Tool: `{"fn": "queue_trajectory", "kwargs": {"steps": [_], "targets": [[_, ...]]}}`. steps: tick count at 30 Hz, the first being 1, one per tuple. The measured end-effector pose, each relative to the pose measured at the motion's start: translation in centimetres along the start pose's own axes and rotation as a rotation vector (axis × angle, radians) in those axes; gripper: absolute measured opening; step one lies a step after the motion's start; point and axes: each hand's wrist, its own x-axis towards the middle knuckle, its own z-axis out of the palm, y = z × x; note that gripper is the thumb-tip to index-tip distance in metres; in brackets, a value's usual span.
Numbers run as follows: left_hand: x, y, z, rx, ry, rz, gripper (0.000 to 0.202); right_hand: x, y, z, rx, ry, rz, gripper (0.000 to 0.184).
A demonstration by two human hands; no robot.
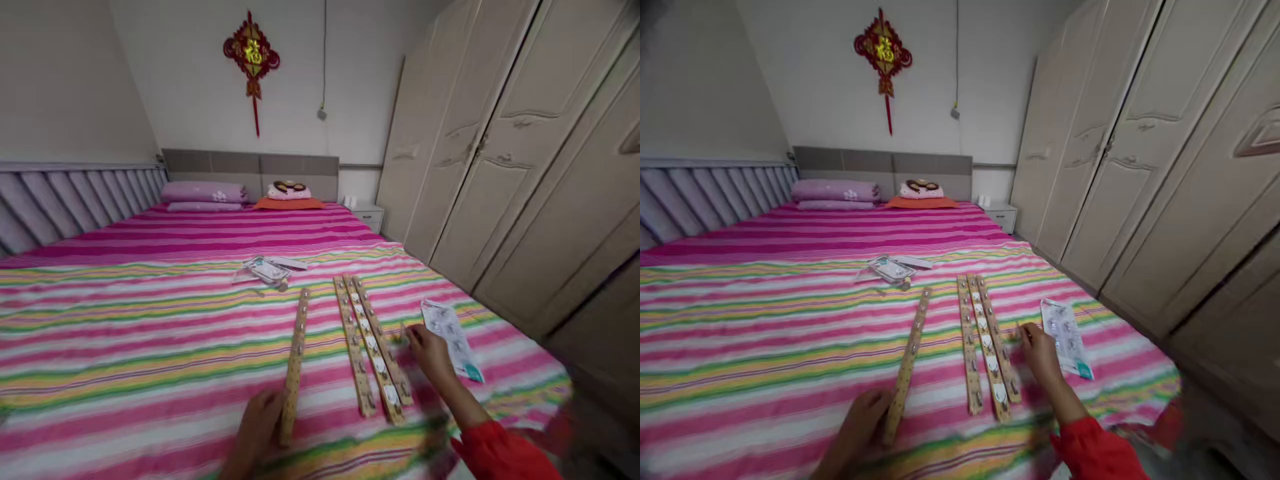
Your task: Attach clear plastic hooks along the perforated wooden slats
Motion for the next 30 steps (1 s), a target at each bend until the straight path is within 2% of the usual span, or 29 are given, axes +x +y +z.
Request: {"fn": "queue_trajectory", "kwargs": {"steps": [3,6,11,17,26,28,30], "targets": [[-0.5,-0.5,-1.2,0.032,0.017,0.005,0.048,0.6,0.3,-0.2,-0.017,-0.015,-0.101,0.027],[-0.6,-1.1,-1.6,0.004,0.016,-0.003,0.048,1.0,0.3,-0.6,-0.166,-0.054,-0.182,0.025],[-0.5,-1.9,-1.2,-0.078,0.006,-0.020,0.046,1.2,-0.5,-1.0,-0.528,-0.264,-0.182,0.025],[-0.5,-2.2,-1.2,-0.121,0.014,-0.040,0.046,1.8,-1.4,-1.4,-0.662,-0.406,-0.256,0.027],[-0.6,-2.2,-1.0,-0.247,-0.017,-0.132,0.051,3.6,-2.0,-1.8,-0.637,-0.418,-0.280,0.015],[-0.6,-2.0,-1.0,-0.242,-0.018,-0.132,0.052,3.5,-2.9,-1.6,-0.577,-0.369,-0.273,0.018],[-0.6,-1.8,-1.0,-0.227,-0.021,-0.134,0.052,3.0,-4.7,-1.0,-0.411,-0.292,-0.281,0.019]]}}
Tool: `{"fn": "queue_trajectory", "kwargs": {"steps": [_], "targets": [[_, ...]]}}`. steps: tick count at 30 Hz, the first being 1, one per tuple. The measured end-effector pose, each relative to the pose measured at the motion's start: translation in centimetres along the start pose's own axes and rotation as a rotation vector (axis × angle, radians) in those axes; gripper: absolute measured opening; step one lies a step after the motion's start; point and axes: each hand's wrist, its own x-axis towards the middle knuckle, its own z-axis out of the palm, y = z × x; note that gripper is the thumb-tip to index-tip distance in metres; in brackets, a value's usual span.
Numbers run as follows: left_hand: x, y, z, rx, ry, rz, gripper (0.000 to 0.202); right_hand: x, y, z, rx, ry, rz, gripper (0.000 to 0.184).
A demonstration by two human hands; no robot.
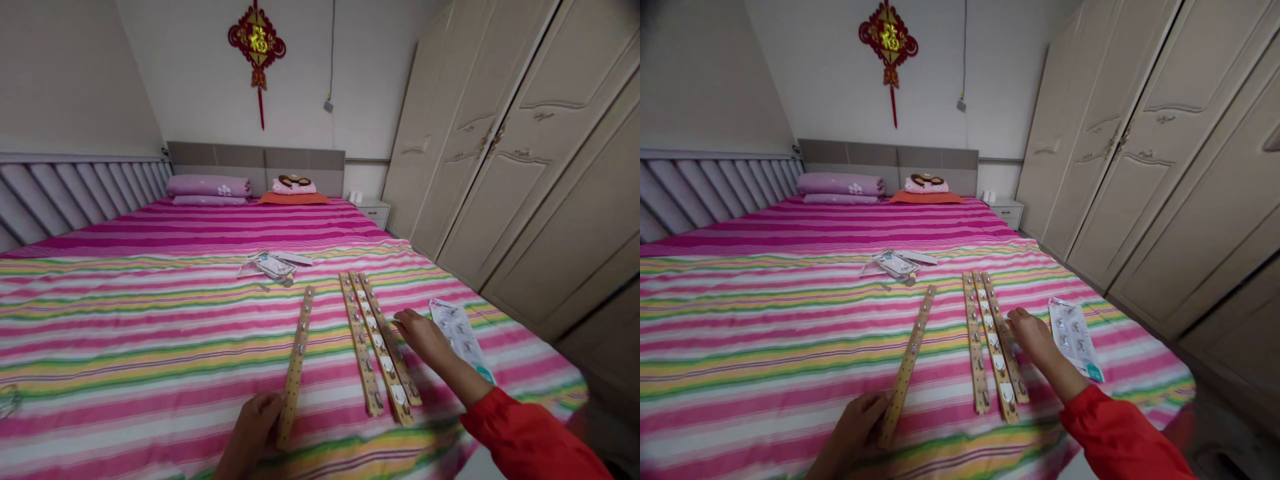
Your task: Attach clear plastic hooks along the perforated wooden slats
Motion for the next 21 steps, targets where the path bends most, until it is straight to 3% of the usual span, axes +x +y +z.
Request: {"fn": "queue_trajectory", "kwargs": {"steps": [2,5,10,16,21], "targets": [[0.1,0.1,0.1,0.023,0.012,0.006,0.052,0.1,-2.9,0.0,0.235,0.090,-0.056,0.019],[0.4,0.2,0.3,0.079,0.024,0.050,0.050,0.2,-8.2,0.5,0.554,0.102,-0.187,0.017],[0.6,0.1,-0.2,0.235,0.124,0.180,0.042,-0.2,-15.4,3.1,0.784,0.061,-0.180,0.012],[-0.7,-0.5,-0.9,0.314,0.158,0.158,0.036,-2.7,-19.1,5.8,0.912,0.173,-0.090,0.019],[-1.5,-1.0,-1.0,0.420,0.196,0.150,0.027,-4.0,-20.4,6.4,0.870,0.210,-0.265,0.038]]}}
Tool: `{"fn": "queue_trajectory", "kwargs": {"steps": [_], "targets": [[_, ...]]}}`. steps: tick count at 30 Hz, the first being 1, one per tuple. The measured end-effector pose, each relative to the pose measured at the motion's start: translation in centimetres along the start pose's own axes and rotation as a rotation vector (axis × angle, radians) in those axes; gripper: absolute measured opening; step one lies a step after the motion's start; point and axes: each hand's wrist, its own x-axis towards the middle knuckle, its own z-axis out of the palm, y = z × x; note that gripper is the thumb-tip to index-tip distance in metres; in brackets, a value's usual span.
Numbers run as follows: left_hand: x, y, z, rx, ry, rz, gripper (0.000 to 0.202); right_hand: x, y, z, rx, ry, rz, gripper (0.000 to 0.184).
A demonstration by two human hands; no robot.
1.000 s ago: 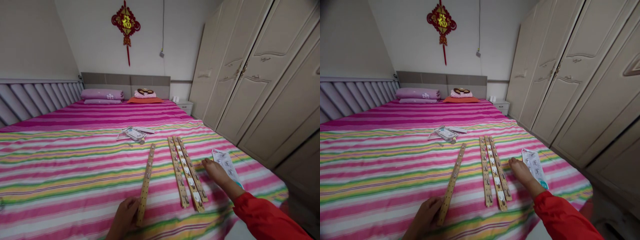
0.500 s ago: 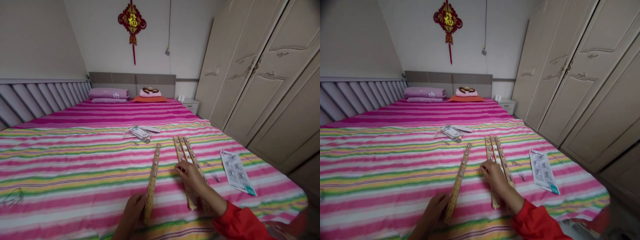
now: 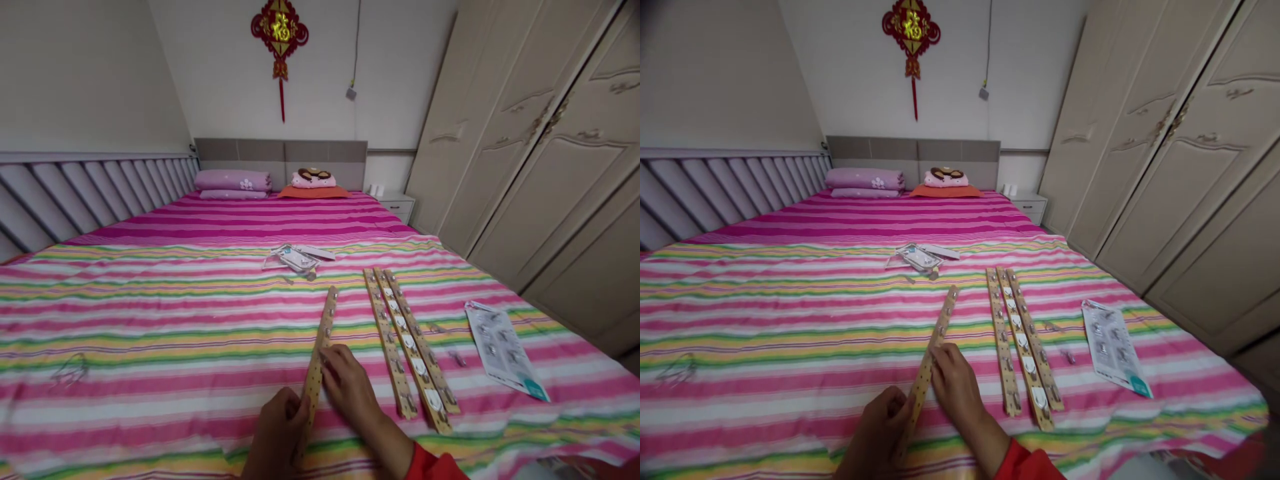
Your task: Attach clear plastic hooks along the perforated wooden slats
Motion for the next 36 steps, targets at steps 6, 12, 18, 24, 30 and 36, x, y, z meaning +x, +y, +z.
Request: {"fn": "queue_trajectory", "kwargs": {"steps": [6,12,18,24,30,36], "targets": [[-0.1,0.0,0.1,0.089,0.005,0.007,0.021,0.0,0.2,1.0,-0.118,-0.023,-0.026,0.027],[0.0,-0.6,0.3,0.086,-0.002,0.023,0.022,0.5,0.4,0.5,-0.032,0.034,0.025,0.020],[0.0,-1.0,0.6,0.101,0.008,-0.014,0.024,1.3,0.6,-0.3,0.151,0.176,0.175,0.011],[0.1,-1.4,0.2,0.076,-0.005,-0.023,0.026,0.2,0.2,-4.3,0.223,0.184,0.224,0.009],[0.1,-2.1,-1.1,0.016,-0.008,-0.061,0.027,-1.1,4.2,-13.0,-0.026,0.371,0.308,0.012],[-0.2,-2.6,-2.2,-0.095,-0.033,-0.056,0.034,-1.3,10.4,-18.8,-0.350,0.314,0.432,0.011]]}}
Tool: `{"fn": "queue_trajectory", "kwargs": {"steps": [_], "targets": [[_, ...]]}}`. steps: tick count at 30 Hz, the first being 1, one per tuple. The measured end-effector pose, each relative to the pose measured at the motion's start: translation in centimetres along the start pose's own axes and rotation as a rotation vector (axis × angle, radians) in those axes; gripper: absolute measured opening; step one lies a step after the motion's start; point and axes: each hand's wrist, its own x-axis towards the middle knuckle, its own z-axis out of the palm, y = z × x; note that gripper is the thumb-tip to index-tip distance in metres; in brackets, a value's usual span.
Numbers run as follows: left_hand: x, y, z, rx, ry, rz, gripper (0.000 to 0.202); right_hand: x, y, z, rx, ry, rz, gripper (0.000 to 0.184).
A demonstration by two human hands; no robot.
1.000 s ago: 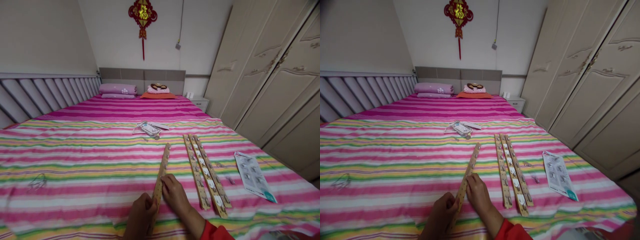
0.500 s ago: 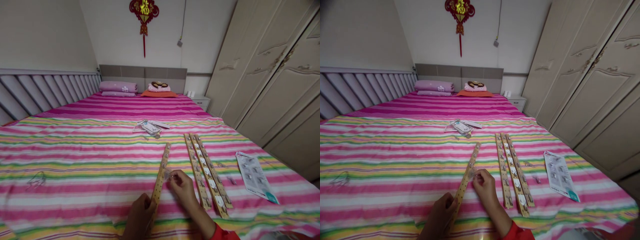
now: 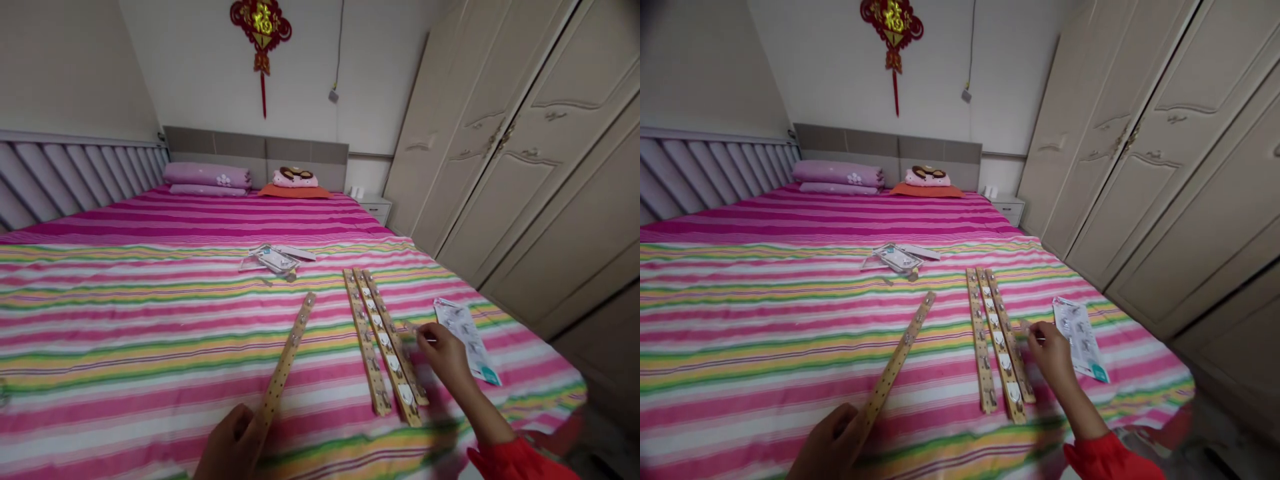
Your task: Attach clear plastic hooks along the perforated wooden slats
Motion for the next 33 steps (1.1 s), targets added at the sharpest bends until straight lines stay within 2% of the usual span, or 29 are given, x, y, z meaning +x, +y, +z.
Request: {"fn": "queue_trajectory", "kwargs": {"steps": [2,4,6,8,10,13,15,17,20,26,30,33], "targets": [[-0.1,-0.1,-0.3,0.012,0.003,-0.008,0.036,0.6,0.9,-0.1,-0.109,-0.036,-0.008,0.013],[-0.2,-0.1,-0.5,0.030,0.005,0.001,0.035,0.7,0.6,0.1,-0.216,-0.051,-0.046,0.015],[-0.4,-0.2,-0.6,0.041,0.015,0.015,0.033,0.3,-1.0,0.6,-0.287,-0.027,-0.115,0.018],[-0.7,-0.3,-0.6,0.047,0.036,0.013,0.033,-0.4,-3.7,1.8,-0.242,0.007,-0.180,0.021],[-0.9,-0.4,-0.4,0.043,0.046,-0.002,0.035,-1.6,-7.0,4.0,-0.024,-0.054,-0.207,0.020],[-1.1,-0.8,-0.3,0.034,0.037,-0.011,0.037,-3.8,-11.8,8.5,0.324,-0.307,-0.233,0.015],[-1.1,-1.1,-0.3,0.057,0.032,0.000,0.037,-5.3,-14.1,11.5,0.428,-0.356,-0.254,0.020],[-1.0,-1.4,-0.4,0.092,0.025,0.012,0.038,-6.4,-15.6,13.8,0.415,-0.352,-0.304,0.025],[-0.8,-1.7,-0.7,0.129,0.004,0.020,0.038,-7.3,-16.6,15.5,0.313,-0.326,-0.320,0.025],[-0.7,-1.3,-1.0,0.233,0.000,0.027,0.037,-7.6,-16.9,16.2,0.159,-0.281,-0.344,0.018],[-0.9,-1.1,-0.9,0.239,-0.010,0.032,0.039,-7.0,-16.4,16.5,0.201,-0.236,-0.319,0.017],[-0.9,-1.0,-0.8,0.224,-0.013,0.023,0.039,-6.1,-15.8,16.6,0.299,-0.203,-0.241,0.015]]}}
